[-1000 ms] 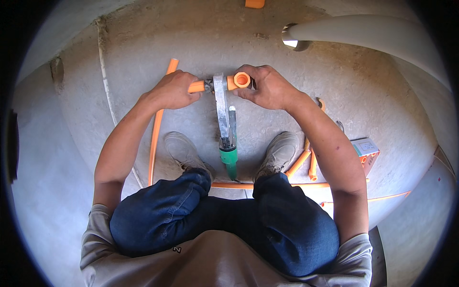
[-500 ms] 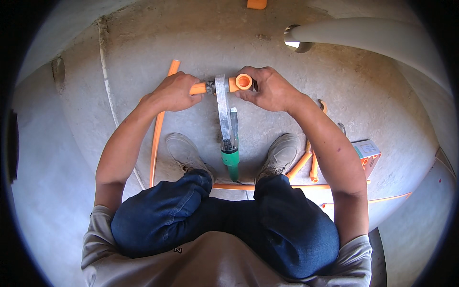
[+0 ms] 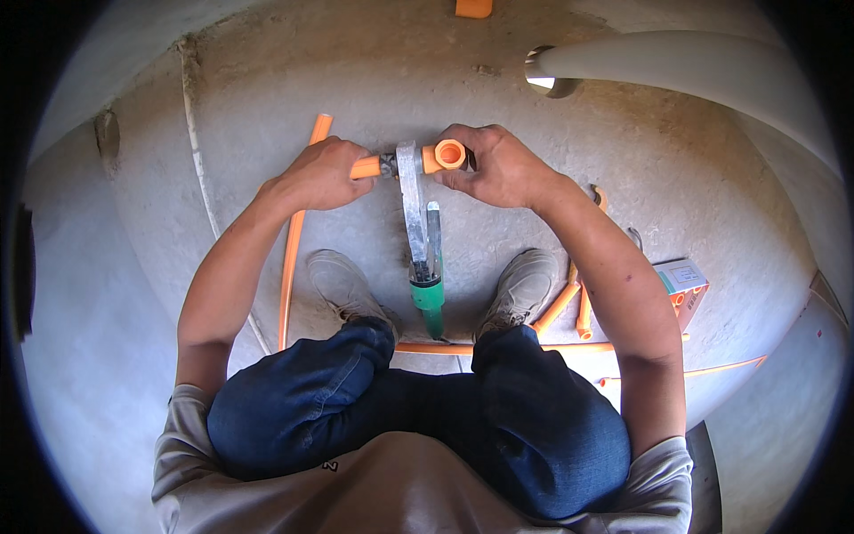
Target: The person measures an orange pipe with a tape measure, cuts it using a hand tool, and then uses a heating tool to fuse the pipe sections and elbow connectors together.
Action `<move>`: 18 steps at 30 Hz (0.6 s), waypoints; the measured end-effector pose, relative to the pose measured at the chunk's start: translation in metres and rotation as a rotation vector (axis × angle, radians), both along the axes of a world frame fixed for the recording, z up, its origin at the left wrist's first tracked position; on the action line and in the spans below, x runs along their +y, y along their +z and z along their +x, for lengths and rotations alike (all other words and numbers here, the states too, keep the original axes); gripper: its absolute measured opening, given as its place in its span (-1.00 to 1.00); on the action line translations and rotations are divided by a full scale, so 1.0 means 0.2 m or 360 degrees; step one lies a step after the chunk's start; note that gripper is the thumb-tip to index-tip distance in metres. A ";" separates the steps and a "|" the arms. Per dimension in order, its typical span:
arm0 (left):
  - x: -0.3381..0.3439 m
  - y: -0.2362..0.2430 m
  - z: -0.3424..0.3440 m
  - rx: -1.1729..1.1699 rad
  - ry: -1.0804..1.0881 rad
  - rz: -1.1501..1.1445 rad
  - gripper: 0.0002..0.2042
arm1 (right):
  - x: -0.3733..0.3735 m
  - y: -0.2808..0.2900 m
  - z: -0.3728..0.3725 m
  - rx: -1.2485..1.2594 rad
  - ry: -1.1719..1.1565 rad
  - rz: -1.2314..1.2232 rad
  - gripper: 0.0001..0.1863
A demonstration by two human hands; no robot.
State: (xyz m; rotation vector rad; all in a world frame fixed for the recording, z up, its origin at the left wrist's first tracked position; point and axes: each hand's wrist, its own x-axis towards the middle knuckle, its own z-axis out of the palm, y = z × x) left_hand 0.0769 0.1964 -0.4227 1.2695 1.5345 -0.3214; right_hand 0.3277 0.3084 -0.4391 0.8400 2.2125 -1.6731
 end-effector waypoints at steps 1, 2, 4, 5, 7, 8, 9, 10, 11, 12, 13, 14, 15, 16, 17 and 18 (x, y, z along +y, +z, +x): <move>0.00 0.00 0.00 0.0028 -0.0025 -0.0014 -0.75 | 0.00 0.00 0.00 -0.0009 -0.0001 -0.0010 -0.63; 0.00 0.00 0.00 0.0056 -0.0050 -0.0028 -0.76 | 0.00 0.00 0.00 -0.0008 -0.0001 -0.0009 -0.63; 0.00 0.00 0.00 0.0041 -0.0025 -0.0027 -0.73 | 0.00 0.00 0.00 -0.0004 0.0026 0.0040 -0.62; 0.00 0.00 0.00 0.0025 0.0000 -0.0026 -0.71 | 0.00 0.00 0.00 -0.0002 0.0026 0.0041 -0.62; 0.01 0.01 0.00 0.0032 -0.0010 -0.0029 -0.71 | 0.00 0.00 0.00 -0.0018 0.0032 0.0056 -0.61; 0.01 0.01 0.00 0.0039 -0.0019 -0.0033 -0.71 | 0.00 0.00 0.00 -0.0017 0.0032 0.0057 -0.61; 0.01 0.01 0.00 0.0040 -0.0019 -0.0032 -0.71 | 0.01 0.00 0.00 0.0007 0.0034 0.0058 -0.61; 0.01 0.01 0.00 0.0039 -0.0018 -0.0048 -0.71 | 0.01 -0.01 0.01 0.0031 0.0036 0.0058 -0.61; 0.01 0.01 0.00 0.0038 -0.0017 -0.0064 -0.71 | 0.01 -0.01 0.01 0.0031 0.0036 0.0059 -0.61; 0.01 0.01 0.00 0.0039 -0.0017 -0.0064 -0.71 | 0.00 -0.01 0.01 0.0039 0.0034 0.0062 -0.61; 0.00 0.00 0.00 0.0038 -0.0012 -0.0050 -0.70 | 0.00 -0.01 0.00 0.0047 0.0032 0.0065 -0.61; 0.00 0.00 0.00 0.0038 -0.0008 -0.0037 -0.70 | 0.00 -0.01 0.00 0.0048 0.0032 0.0065 -0.61; 0.00 0.00 0.00 0.0037 -0.0008 -0.0036 -0.70 | 0.00 -0.01 0.00 0.0060 0.0025 0.0053 -0.61; 0.00 0.00 0.00 0.0037 -0.0001 -0.0050 -0.70 | 0.00 -0.01 0.00 0.0071 0.0019 0.0041 -0.61; 0.00 0.00 0.00 0.0037 0.0006 -0.0064 -0.70 | 0.00 -0.01 0.00 0.0071 0.0018 0.0042 -0.61; 0.01 0.01 0.00 0.0038 0.0006 -0.0063 -0.70 | 0.00 -0.01 0.01 0.0061 0.0046 0.0058 -0.59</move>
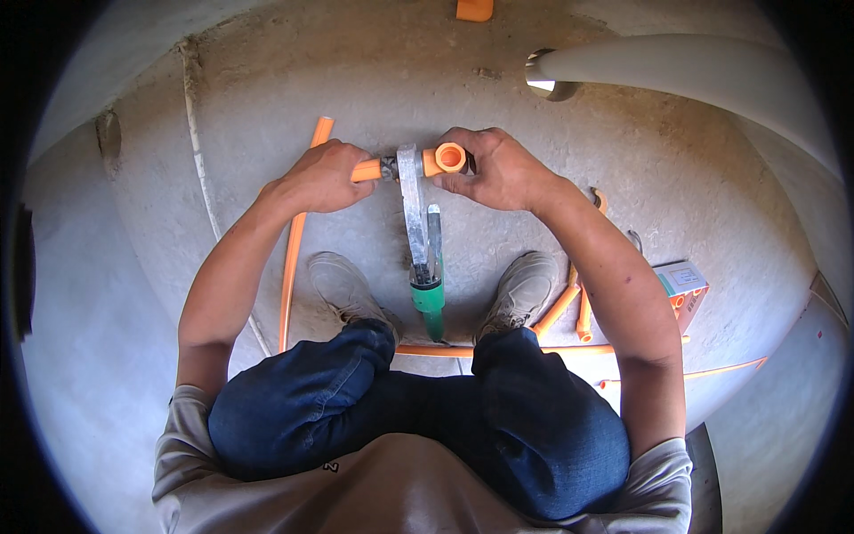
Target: The person measures an orange pipe with a tape measure, cuts it using a hand tool, and then uses a heating tool to fuse the pipe sections and elbow connectors together.
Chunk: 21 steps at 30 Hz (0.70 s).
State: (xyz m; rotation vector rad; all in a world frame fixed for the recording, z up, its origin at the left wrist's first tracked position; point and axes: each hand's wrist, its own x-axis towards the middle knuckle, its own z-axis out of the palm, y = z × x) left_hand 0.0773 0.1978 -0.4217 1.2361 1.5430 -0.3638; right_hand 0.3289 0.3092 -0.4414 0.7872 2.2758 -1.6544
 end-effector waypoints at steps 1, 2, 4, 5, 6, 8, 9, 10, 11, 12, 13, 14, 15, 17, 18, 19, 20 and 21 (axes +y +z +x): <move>0.00 0.00 0.00 0.0001 -0.0026 0.0013 -0.70 | 0.00 0.00 0.00 -0.0010 0.0027 0.0017 -0.57; 0.01 0.01 0.00 0.0002 -0.0053 0.0026 -0.70 | 0.00 0.00 0.00 -0.0010 0.0027 0.0018 -0.57; 0.00 0.00 0.00 0.0001 -0.0044 0.0011 -0.70 | 0.00 0.01 -0.01 -0.0061 0.0022 -0.0014 -0.58; 0.00 0.00 0.00 -0.0002 -0.0035 -0.0006 -0.70 | 0.00 0.00 -0.01 -0.0060 0.0022 -0.0014 -0.58; 0.01 0.00 0.00 -0.0003 -0.0037 -0.0004 -0.70 | -0.01 -0.01 0.00 -0.0022 -0.0001 0.0001 -0.58; 0.02 0.01 0.00 -0.0001 -0.0041 0.0009 -0.69 | -0.02 -0.02 0.02 0.0014 -0.0028 0.0018 -0.58; 0.01 0.00 0.00 -0.0001 -0.0042 0.0010 -0.69 | -0.04 -0.02 0.02 0.0096 -0.0105 0.0014 -0.61; 0.00 -0.02 -0.02 -0.0055 -0.0057 0.0059 -0.68 | -0.05 -0.02 0.02 0.0178 -0.0182 0.0011 -0.63; -0.01 -0.03 -0.03 -0.0110 -0.0071 0.0108 -0.67 | -0.05 -0.01 0.02 0.0178 -0.0182 0.0013 -0.63; -0.01 -0.05 -0.04 -0.0105 -0.0070 0.0108 -0.67 | -0.05 0.01 0.01 0.0105 -0.0181 -0.0007 -0.63; 0.00 -0.06 -0.06 -0.0174 -0.0079 0.0033 -0.66 | -0.06 0.02 0.00 0.0033 -0.0179 -0.0027 -0.64; 0.00 -0.07 -0.07 -0.0241 -0.0087 -0.0043 -0.64 | -0.06 0.02 0.00 0.0039 -0.0177 -0.0027 -0.64; 0.03 -0.08 -0.07 -0.0244 -0.0088 -0.0038 -0.64 | -0.07 0.00 0.01 0.0047 -0.0201 -0.0044 -0.62; 0.06 -0.08 -0.05 -0.0191 -0.0123 -0.0169 -0.63 | -0.09 -0.02 0.04 0.0055 -0.0224 -0.0057 -0.61; 0.05 -0.09 -0.05 -0.0186 -0.0121 -0.0167 -0.63 | -0.10 -0.03 0.04 0.0090 -0.0239 -0.0028 -0.59; 0.02 -0.11 -0.05 -0.0158 -0.0085 -0.0026 -0.63 | -0.11 -0.04 0.04 0.0126 -0.0254 0.0000 -0.57; 0.00 -0.12 -0.04 -0.0129 -0.0048 0.0115 -0.62 | -0.12 -0.05 0.04 0.0131 -0.0252 0.0001 -0.57; 0.00 -0.10 -0.03 -0.0131 -0.0050 0.0115 -0.62 | -0.13 -0.06 0.04 0.0150 -0.0261 -0.0007 -0.57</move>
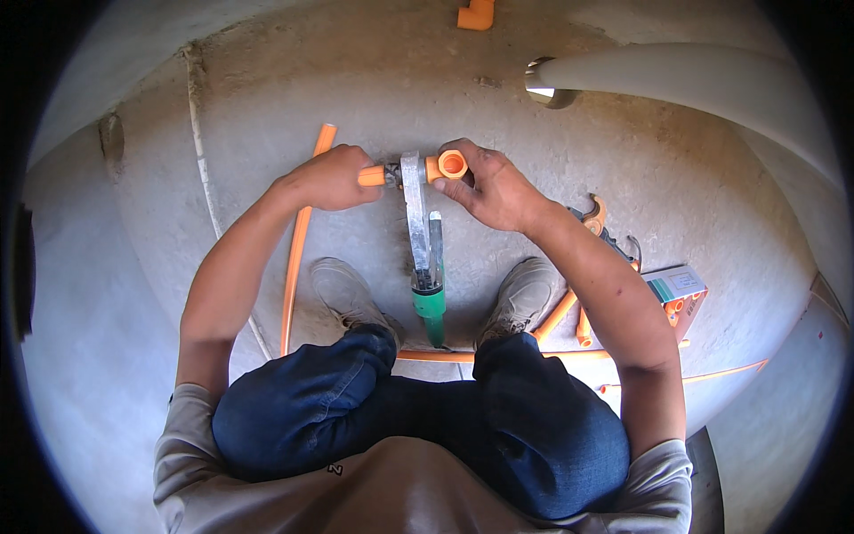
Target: The person measures an orange pipe with a tape measure, cuts it using a hand tool, and then uses a heating tool to fuse the pipe sections and elbow connectors together.
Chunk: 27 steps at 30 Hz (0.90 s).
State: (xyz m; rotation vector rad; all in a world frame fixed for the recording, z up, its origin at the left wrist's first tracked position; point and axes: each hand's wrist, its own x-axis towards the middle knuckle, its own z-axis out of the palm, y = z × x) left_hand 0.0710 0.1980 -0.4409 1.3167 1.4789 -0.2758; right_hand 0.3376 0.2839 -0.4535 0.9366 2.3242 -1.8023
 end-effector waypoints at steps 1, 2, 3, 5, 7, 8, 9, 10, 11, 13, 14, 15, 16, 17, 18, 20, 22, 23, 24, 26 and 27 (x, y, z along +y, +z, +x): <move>0.01 0.02 0.01 0.0020 0.0038 -0.0060 -0.63 | 0.00 0.00 0.00 0.0019 -0.0008 -0.0008 -0.57; 0.02 0.04 0.02 0.0041 0.0076 -0.0120 -0.65 | 0.00 0.00 0.00 0.0017 -0.0010 -0.0008 -0.57; 0.02 0.05 0.03 0.0038 0.0076 -0.0122 -0.65 | 0.00 0.00 -0.01 0.0015 -0.0031 -0.0042 -0.58; 0.02 0.07 0.04 0.0117 0.0091 -0.0185 -0.69 | -0.01 0.01 -0.01 0.0008 -0.0053 -0.0077 -0.58; 0.01 0.06 0.04 0.0129 0.0085 -0.0143 -0.72 | -0.01 0.00 -0.01 -0.0038 -0.0036 -0.0064 -0.58; 0.01 0.06 0.04 0.0142 0.0078 -0.0100 -0.74 | -0.01 0.00 -0.01 -0.0039 -0.0037 -0.0062 -0.58; 0.00 0.05 0.04 0.0140 0.0077 -0.0097 -0.74 | -0.01 0.00 -0.01 -0.0030 -0.0041 -0.0063 -0.58; -0.02 0.04 0.04 0.0141 0.0070 -0.0020 -0.75 | -0.01 0.00 -0.01 -0.0022 -0.0046 -0.0063 -0.57; -0.02 0.04 0.04 0.0143 0.0062 0.0058 -0.75 | -0.01 -0.01 -0.01 -0.0023 -0.0048 -0.0059 -0.57; -0.03 0.04 0.05 0.0153 0.0057 0.0066 -0.76 | -0.02 -0.02 0.00 -0.0042 -0.0032 -0.0023 -0.57; -0.03 0.04 0.05 0.0165 0.0053 0.0070 -0.76 | -0.02 -0.02 0.00 -0.0042 -0.0033 -0.0020 -0.57; -0.04 0.04 0.05 0.0166 0.0054 0.0071 -0.76 | -0.03 -0.02 -0.01 -0.0021 -0.0067 -0.0052 -0.57; -0.05 0.03 0.04 0.0178 -0.0017 0.0123 -0.76 | -0.03 -0.01 -0.01 0.0000 -0.0099 -0.0084 -0.58; -0.06 0.03 0.04 0.0191 -0.0087 0.0174 -0.75 | -0.03 -0.01 -0.01 0.0001 -0.0097 -0.0085 -0.58; -0.06 0.03 0.04 0.0190 -0.0087 0.0174 -0.75 | -0.03 -0.01 -0.01 -0.0046 -0.0129 -0.0142 -0.58; -0.09 0.03 0.06 0.0291 -0.0111 0.0367 -0.77 | -0.03 -0.01 0.00 -0.0094 -0.0161 -0.0202 -0.58; -0.14 0.00 0.08 0.0381 -0.0105 0.0511 -0.78 | -0.04 -0.04 0.01 -0.0029 -0.0259 -0.0183 -0.52; -0.17 -0.02 0.09 0.0470 -0.0100 0.0656 -0.79 | -0.04 -0.06 0.01 -0.0029 -0.0260 -0.0186 -0.52; -0.19 -0.04 0.10 0.0472 -0.0101 0.0654 -0.79 | -0.04 -0.06 0.00 -0.0040 -0.0292 -0.0217 -0.52; -0.25 -0.09 0.10 0.0589 -0.0074 0.1008 -0.80 | -0.02 -0.07 -0.01 -0.0049 -0.0327 -0.0251 -0.51; -0.26 -0.10 0.09 0.0588 -0.0079 0.1005 -0.80 | 0.00 -0.05 -0.04 -0.0147 -0.0359 -0.0523 -0.52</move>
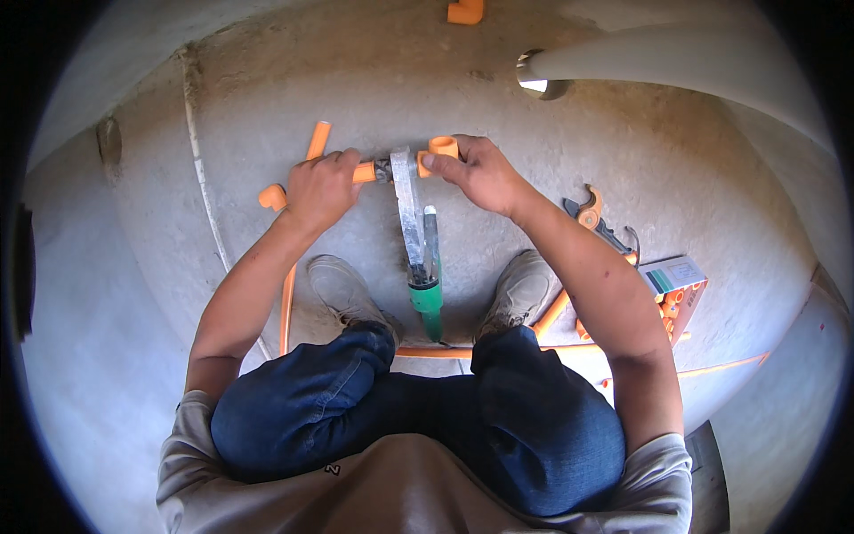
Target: The person measures an orange pipe with a tape measure, cuts it using a hand tool, and then uses a heating tool to fuse the pipe sections and elbow connectors together.
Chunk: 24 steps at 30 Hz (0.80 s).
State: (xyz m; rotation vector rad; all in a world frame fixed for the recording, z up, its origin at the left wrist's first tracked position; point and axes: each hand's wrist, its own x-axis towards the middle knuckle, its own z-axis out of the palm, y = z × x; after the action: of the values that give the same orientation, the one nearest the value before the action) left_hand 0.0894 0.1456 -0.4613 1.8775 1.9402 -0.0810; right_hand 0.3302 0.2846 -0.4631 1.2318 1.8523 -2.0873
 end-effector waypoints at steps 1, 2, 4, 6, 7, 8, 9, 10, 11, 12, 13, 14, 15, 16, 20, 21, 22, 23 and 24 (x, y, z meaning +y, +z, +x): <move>-0.01 -0.02 -0.01 0.0013 0.0014 0.0147 -0.80 | 0.02 0.01 -0.01 -0.0072 -0.0030 -0.0279 -0.53; -0.02 -0.03 -0.01 0.0025 0.0028 0.0295 -0.78 | 0.03 0.01 -0.02 -0.0072 -0.0033 -0.0282 -0.53; 0.02 0.02 0.02 0.0033 0.0065 0.0064 -0.79 | 0.04 -0.01 0.00 -0.0129 -0.0102 -0.0604 -0.56; 0.06 0.09 0.02 0.0044 0.0105 -0.0171 -0.80 | 0.04 -0.02 -0.01 -0.0122 -0.0098 -0.0530 -0.57; 0.08 0.11 0.00 -0.0068 0.0099 -0.0295 -0.80 | 0.03 -0.02 -0.02 -0.0108 -0.0085 -0.0451 -0.58; 0.09 0.12 -0.02 -0.0180 0.0092 -0.0418 -0.80 | 0.02 -0.01 -0.02 -0.0112 -0.0087 -0.0456 -0.58; 0.09 0.11 -0.06 -0.0175 0.0101 -0.0422 -0.80 | 0.02 0.01 -0.04 -0.0053 -0.0056 -0.0431 -0.59; 0.11 0.09 -0.10 -0.0390 0.0198 -0.0687 -0.79 | 0.03 0.02 -0.05 -0.0001 -0.0032 -0.0400 -0.59; 0.11 0.09 -0.14 -0.0606 0.0296 -0.0950 -0.79 | 0.04 0.04 -0.05 0.0000 -0.0028 -0.0398 -0.59; 0.09 0.09 -0.17 -0.0610 0.0294 -0.0947 -0.79 | 0.05 0.05 -0.04 -0.0062 -0.0009 -0.0352 -0.55; 0.07 0.09 -0.21 -0.0644 0.0285 -0.1076 -0.77 | 0.06 0.06 -0.02 -0.0123 0.0012 -0.0306 -0.50; 0.05 0.09 -0.24 -0.0677 0.0277 -0.1204 -0.76 | 0.05 0.06 -0.01 -0.0123 0.0012 -0.0301 -0.50; -0.05 0.07 -0.22 -0.0857 0.0038 -0.1139 -0.76 | 0.05 0.05 0.00 -0.0133 0.0058 -0.0217 -0.50; -0.16 0.06 -0.18 -0.1040 -0.0215 -0.1064 -0.76 | 0.04 0.05 0.01 -0.0154 0.0096 -0.0130 -0.49; -0.33 0.34 0.31 -0.1383 -0.0454 -0.1384 -0.70 | 0.02 0.02 0.07 0.0014 0.0105 0.0091 -0.54; -0.41 0.33 0.37 -0.1393 -0.0533 -0.1266 -0.57 | 0.01 0.05 0.06 0.0041 0.0106 0.0128 -0.55; -0.45 0.33 0.42 -0.1361 -0.0449 -0.1230 -0.54 | 0.00 0.07 0.06 0.0062 0.0105 0.0164 -0.56; -0.49 0.33 0.44 -0.1328 -0.0365 -0.1193 -0.50 | -0.02 0.08 0.06 0.0065 0.0111 0.0166 -0.56; -0.48 0.32 0.44 -0.1325 -0.0363 -0.1184 -0.50 | -0.02 0.09 0.07 0.0066 0.0108 0.0286 -0.58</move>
State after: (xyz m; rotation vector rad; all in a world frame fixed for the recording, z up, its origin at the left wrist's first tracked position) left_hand 0.1776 0.0490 -0.3969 1.2973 0.9382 -0.0616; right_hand 0.3444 0.2798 -0.4454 1.1508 2.1086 -1.9625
